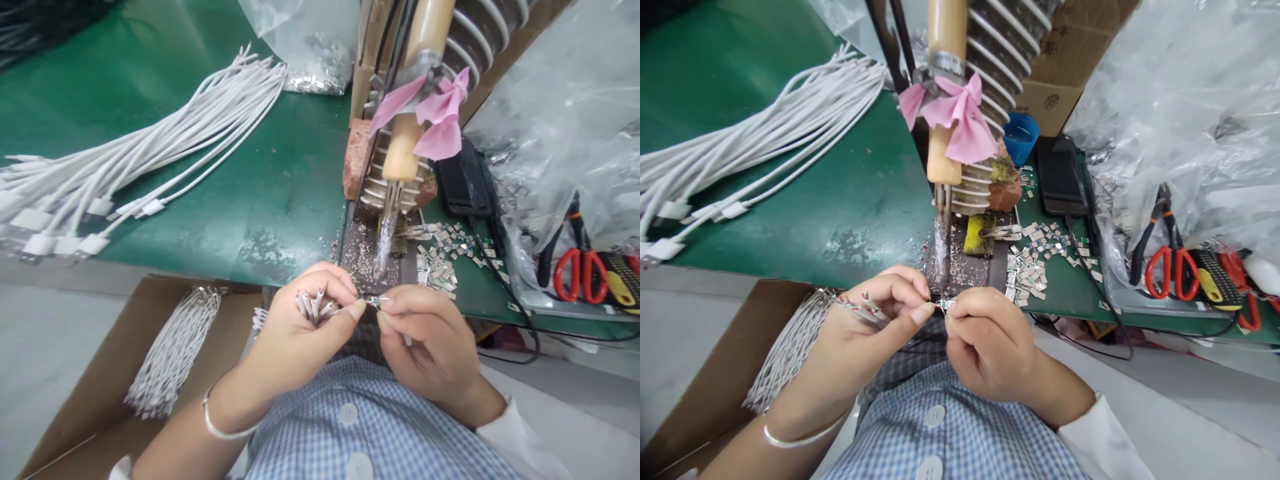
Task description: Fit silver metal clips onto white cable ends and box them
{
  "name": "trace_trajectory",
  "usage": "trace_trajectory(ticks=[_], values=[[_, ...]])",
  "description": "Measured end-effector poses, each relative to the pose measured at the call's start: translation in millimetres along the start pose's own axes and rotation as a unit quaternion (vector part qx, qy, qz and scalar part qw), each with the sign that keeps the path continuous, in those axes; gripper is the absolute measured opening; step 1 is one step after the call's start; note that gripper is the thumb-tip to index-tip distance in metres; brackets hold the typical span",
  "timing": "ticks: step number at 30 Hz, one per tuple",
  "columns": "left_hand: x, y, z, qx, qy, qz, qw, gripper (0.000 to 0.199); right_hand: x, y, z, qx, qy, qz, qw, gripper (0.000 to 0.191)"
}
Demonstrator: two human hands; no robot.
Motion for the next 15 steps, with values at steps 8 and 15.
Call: trace_trajectory(ticks=[8, 15], values=[[0.7, -1.2, 7.6, -0.027, -0.025, -0.031, 0.999, 0.017, -4.5, 7.3, 6.6, 0.003, 0.000, -0.135, 0.991, 0.022], [-1.2, -10.2, 20.1, -0.111, -0.010, -0.081, 0.990, 0.029, -4.6, 16.1, 11.8, -0.092, -0.031, -0.322, 0.942, 0.012]])
Point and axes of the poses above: each hand's wrist, its own z-axis away from the middle knuckle, its own y-axis out of the back of the hand, x = y × z, the point moved 3 cm from there along -z, towards the middle knuckle, and after that the axes turned 5 degrees about -z, right-handed, at the moved point
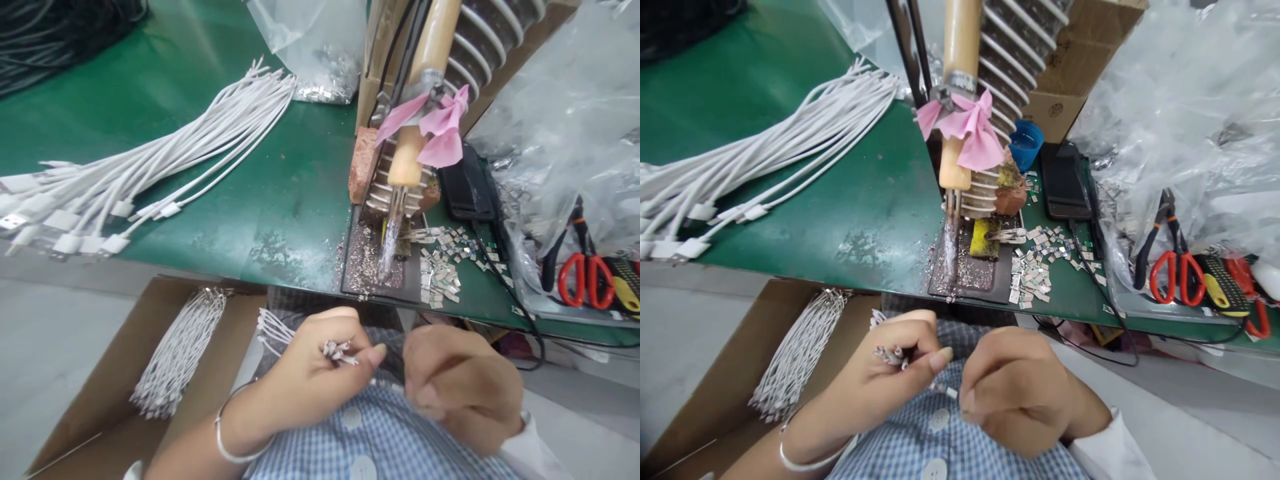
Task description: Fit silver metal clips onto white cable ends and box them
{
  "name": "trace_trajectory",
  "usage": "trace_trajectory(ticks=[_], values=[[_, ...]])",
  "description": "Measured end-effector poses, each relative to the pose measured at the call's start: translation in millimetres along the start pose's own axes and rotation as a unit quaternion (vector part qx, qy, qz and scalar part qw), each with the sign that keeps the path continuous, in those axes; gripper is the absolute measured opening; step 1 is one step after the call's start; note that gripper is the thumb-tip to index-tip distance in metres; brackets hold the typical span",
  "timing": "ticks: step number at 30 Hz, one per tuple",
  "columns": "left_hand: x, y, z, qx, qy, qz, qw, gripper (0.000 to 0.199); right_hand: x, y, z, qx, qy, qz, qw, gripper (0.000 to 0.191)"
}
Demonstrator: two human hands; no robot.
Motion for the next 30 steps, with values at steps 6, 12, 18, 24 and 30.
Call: trace_trajectory(ticks=[6, 12, 18, 24, 30], values=[[-9.2, -12.7, 1.8, -0.046, -0.003, 0.003, 0.999, 0.021, 2.1, -7.6, -8.3, 0.009, -0.054, 0.129, 0.990, 0.007], [-11.5, -17.8, 2.3, -0.075, 0.004, 0.027, 0.997, 0.027, 4.4, -14.9, -13.2, -0.004, -0.040, 0.148, 0.988, 0.013], [-4.1, -8.7, 7.2, -0.083, 0.048, 0.090, 0.991, 0.019, 11.2, -11.0, -6.4, 0.055, -0.052, 0.075, 0.994, 0.011], [-5.6, -5.9, 9.6, -0.066, 0.041, 0.100, 0.992, 0.026, 20.8, -11.0, -0.4, 0.102, -0.097, -0.047, 0.989, 0.009], [-7.9, -7.2, 10.4, -0.064, 0.026, 0.117, 0.991, 0.021, 31.5, -14.1, 5.5, 0.112, -0.112, -0.149, 0.976, 0.007]])
Point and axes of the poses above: each hand's wrist, its own z-axis away from the middle knuckle, its own y-axis out of the back of the hand, x = y × z, the point moved 3 cm from there along -z, towards the middle knuckle, and after that the axes turned 5 degrees about -z, right-handed, at the moved point
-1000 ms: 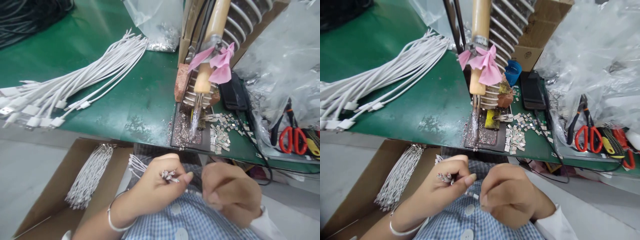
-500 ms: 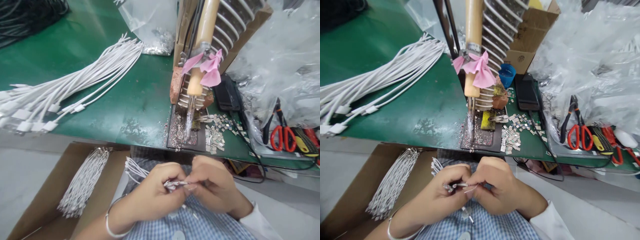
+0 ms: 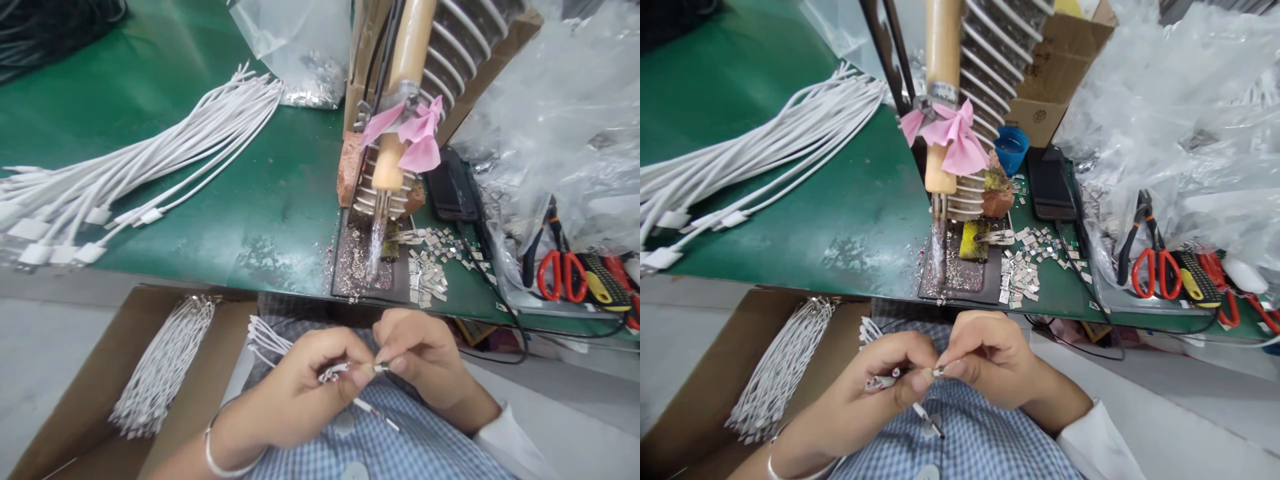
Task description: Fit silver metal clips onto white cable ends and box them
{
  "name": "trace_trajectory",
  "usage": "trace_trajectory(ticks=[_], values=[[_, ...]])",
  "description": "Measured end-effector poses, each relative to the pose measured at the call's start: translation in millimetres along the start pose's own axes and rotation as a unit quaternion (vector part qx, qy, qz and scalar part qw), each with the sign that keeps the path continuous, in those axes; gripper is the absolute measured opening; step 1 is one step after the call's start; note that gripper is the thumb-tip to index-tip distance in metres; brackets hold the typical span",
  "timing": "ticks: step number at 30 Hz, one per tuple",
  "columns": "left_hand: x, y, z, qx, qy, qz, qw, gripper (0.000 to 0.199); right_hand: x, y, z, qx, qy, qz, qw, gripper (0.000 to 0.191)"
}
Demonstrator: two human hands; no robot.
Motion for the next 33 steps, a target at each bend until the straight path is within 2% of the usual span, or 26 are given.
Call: trace_trajectory(ticks=[5, 10, 13, 20, 25, 27, 31, 32, 33], values=[[0.2, 1.8, 0.0, 0.021, 0.012, -0.014, 1.000, 0.018, 0.4, 7.3, 6.0, 0.058, -0.010, 0.021, 0.998, 0.006], [0.4, 0.3, -4.9, 0.016, -0.003, -0.014, 1.000, 0.014, -11.9, 2.7, 3.4, 0.016, 0.034, 0.171, 0.985, 0.008], [-0.4, 0.4, -6.3, 0.028, -0.006, -0.017, 0.999, 0.013, -14.9, -1.0, 0.0, 0.016, 0.057, 0.232, 0.971, 0.010], [-4.1, 1.9, -4.7, 0.047, -0.036, -0.038, 0.998, 0.008, -15.3, -2.9, 1.0, 0.020, 0.054, 0.281, 0.958, 0.006], [-3.9, 3.6, -7.0, 0.047, -0.051, -0.068, 0.995, 0.008, -16.0, -1.3, 2.7, -0.002, 0.040, 0.290, 0.956, 0.009], [-1.3, 6.8, -8.4, 0.017, -0.057, -0.103, 0.993, 0.011, -18.8, -1.0, 1.3, -0.029, 0.041, 0.284, 0.957, 0.009], [7.8, 9.7, -6.5, -0.130, -0.101, -0.194, 0.967, 0.016, -19.8, -6.3, 0.2, -0.198, -0.020, 0.280, 0.939, 0.018], [9.9, 10.6, -5.5, -0.139, -0.106, -0.205, 0.963, 0.016, -19.6, -6.7, 0.3, -0.213, -0.032, 0.283, 0.935, 0.021], [11.6, 11.8, -4.9, -0.125, -0.102, -0.206, 0.965, 0.016, -19.9, -6.1, -0.1, -0.200, -0.029, 0.285, 0.937, 0.021]])
Point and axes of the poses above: each hand's wrist, its own z-axis away from the middle knuckle, its own y-axis out of the back of the hand, x = y × z, the point moved 3 cm from there along -z, towards the middle knuckle, and after that the axes turned 5 degrees about -z, right-handed, at the moved point
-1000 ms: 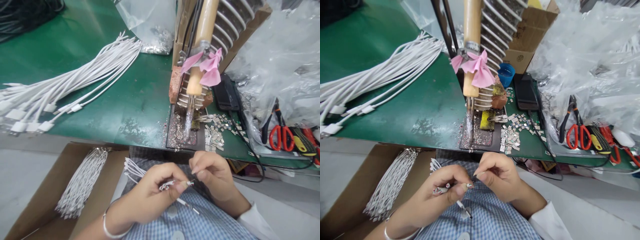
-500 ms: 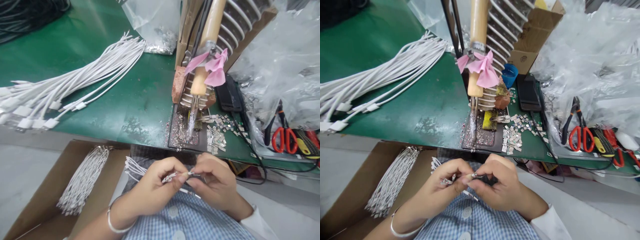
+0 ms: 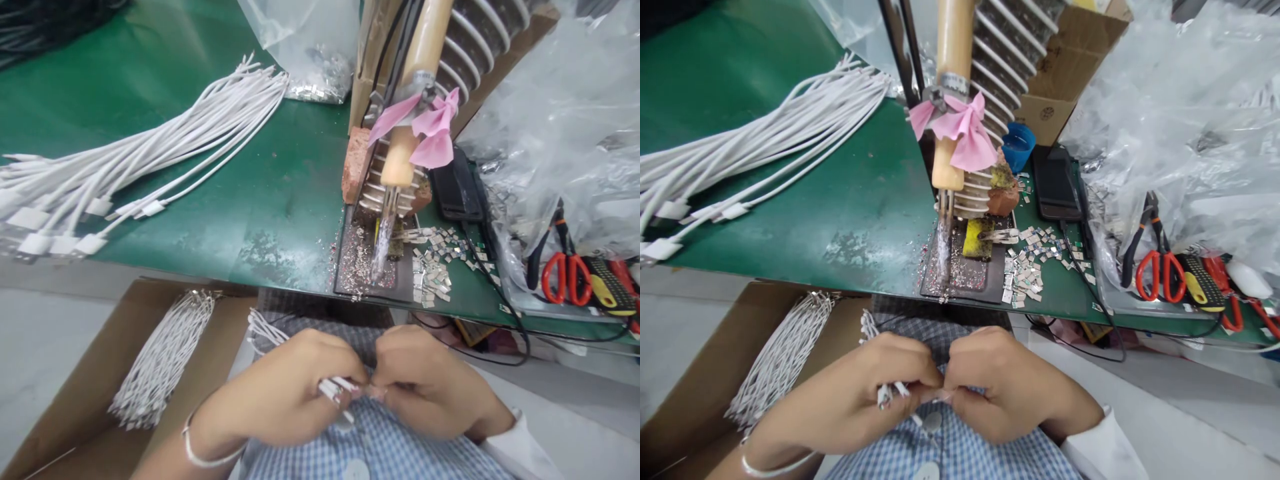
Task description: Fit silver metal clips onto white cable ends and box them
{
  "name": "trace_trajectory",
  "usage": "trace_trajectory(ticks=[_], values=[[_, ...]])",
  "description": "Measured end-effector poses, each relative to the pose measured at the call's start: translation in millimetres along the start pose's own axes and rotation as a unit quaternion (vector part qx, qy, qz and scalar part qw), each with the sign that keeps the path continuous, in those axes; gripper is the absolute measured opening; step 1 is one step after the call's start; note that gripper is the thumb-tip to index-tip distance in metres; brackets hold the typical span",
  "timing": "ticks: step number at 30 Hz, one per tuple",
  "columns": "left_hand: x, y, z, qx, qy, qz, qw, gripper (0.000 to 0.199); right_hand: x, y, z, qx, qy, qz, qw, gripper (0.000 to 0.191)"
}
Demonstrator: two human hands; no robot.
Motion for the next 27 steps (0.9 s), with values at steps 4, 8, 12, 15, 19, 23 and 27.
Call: trace_trajectory(ticks=[4, 8, 12, 15, 19, 23, 27], values=[[0.2, -0.8, 1.7, 0.102, 0.050, 0.083, 0.990, 0.013, 1.4, 2.9, -0.3, 0.164, 0.036, -0.014, 0.986, 0.012], [-8.0, -16.0, 3.8, 0.130, 0.071, 0.212, 0.966, 0.011, 2.8, -3.9, -4.0, 0.222, 0.095, -0.025, 0.970, 0.008], [-16.8, -32.4, 6.3, 0.140, 0.075, 0.345, 0.925, 0.014, 4.1, -8.6, -7.6, 0.256, 0.115, -0.037, 0.959, 0.007], [-18.4, -38.9, 6.9, 0.143, 0.070, 0.384, 0.910, 0.015, 4.6, -9.5, -8.9, 0.264, 0.113, -0.048, 0.957, 0.008], [-18.8, -38.5, 6.9, 0.144, 0.075, 0.387, 0.908, 0.016, 4.7, -9.5, -10.6, 0.258, 0.116, -0.050, 0.958, 0.008], [-18.5, -32.3, 7.9, 0.143, 0.109, 0.334, 0.925, 0.019, 4.9, -9.0, -9.9, 0.256, 0.117, -0.062, 0.957, 0.010], [-17.7, -26.5, 10.9, 0.189, 0.178, 0.263, 0.929, 0.023, 5.7, 7.8, 3.8, 0.320, 0.112, -0.080, 0.938, 0.010]])
Point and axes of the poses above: each hand's wrist, its own z-axis away from the middle knuckle, its own y-axis out of the back of the hand, x = y × z, the point moved 3 cm from there along -z, towards the middle knuckle, and after that the axes turned 5 degrees about -z, right-handed, at the moved point
